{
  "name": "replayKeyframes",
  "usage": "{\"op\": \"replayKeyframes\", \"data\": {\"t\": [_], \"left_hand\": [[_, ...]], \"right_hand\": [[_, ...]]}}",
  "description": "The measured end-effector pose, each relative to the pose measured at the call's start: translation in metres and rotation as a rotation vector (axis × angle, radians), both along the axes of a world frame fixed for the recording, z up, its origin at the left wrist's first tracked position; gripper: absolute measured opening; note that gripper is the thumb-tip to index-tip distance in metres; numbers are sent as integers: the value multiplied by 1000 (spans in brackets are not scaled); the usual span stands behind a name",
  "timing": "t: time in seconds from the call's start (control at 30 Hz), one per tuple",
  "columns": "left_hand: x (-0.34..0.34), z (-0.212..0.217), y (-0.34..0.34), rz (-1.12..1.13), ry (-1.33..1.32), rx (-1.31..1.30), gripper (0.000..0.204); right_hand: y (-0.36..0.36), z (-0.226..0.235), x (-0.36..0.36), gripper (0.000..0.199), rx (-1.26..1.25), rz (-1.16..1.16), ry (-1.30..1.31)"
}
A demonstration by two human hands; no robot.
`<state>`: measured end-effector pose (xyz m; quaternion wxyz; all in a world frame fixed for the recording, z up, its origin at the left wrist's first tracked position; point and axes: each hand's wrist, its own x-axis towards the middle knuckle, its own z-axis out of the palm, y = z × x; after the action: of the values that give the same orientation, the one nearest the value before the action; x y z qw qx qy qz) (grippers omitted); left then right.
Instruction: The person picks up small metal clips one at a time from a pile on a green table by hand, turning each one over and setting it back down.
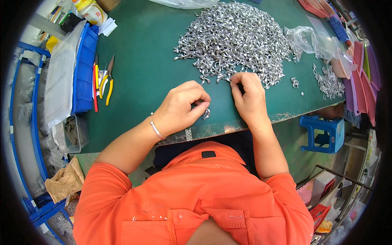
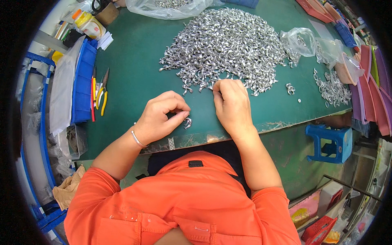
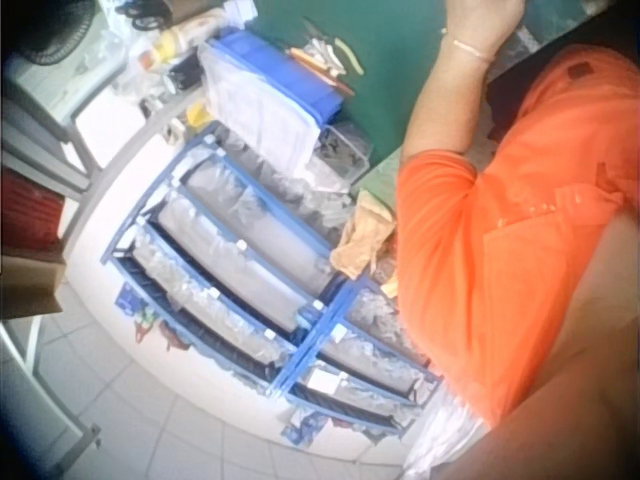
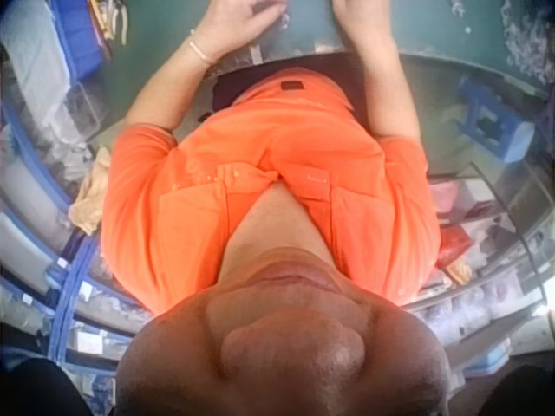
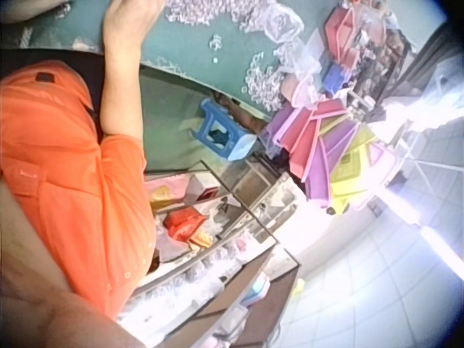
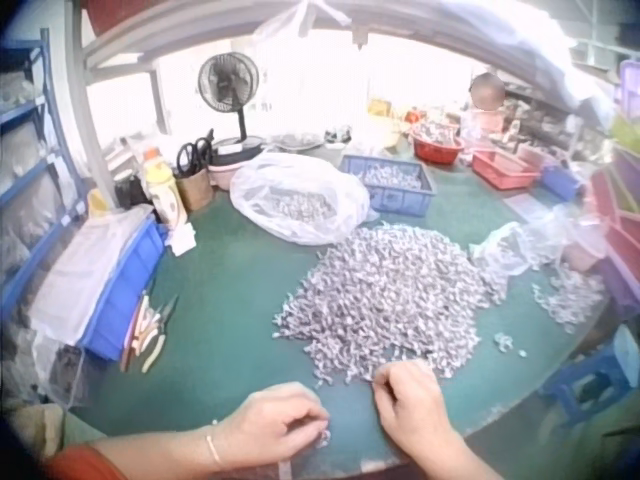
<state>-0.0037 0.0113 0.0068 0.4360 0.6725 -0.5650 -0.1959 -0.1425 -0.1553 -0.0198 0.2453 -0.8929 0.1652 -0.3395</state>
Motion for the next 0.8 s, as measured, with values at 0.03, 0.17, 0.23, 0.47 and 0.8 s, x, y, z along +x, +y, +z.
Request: {"op": "replayKeyframes", "data": {"t": [0.03,0.17,0.23,0.47,0.8], "left_hand": [[-1,1,0,28,50,11,14],[-8,0,-4,143,546,40,26],[-9,3,-5,123,840,41,32],[-1,2,-4,86,968,101,15],[-7,-8,-1,34,748,-73,16]], "right_hand": [[1,-1,-1,18,12,-9,24],[17,9,-2,18,276,136,-115],[22,9,-1,22,161,312,-233],[30,4,1,26,202,326,-314],[31,-1,-3,23,502,324,-356]]}}
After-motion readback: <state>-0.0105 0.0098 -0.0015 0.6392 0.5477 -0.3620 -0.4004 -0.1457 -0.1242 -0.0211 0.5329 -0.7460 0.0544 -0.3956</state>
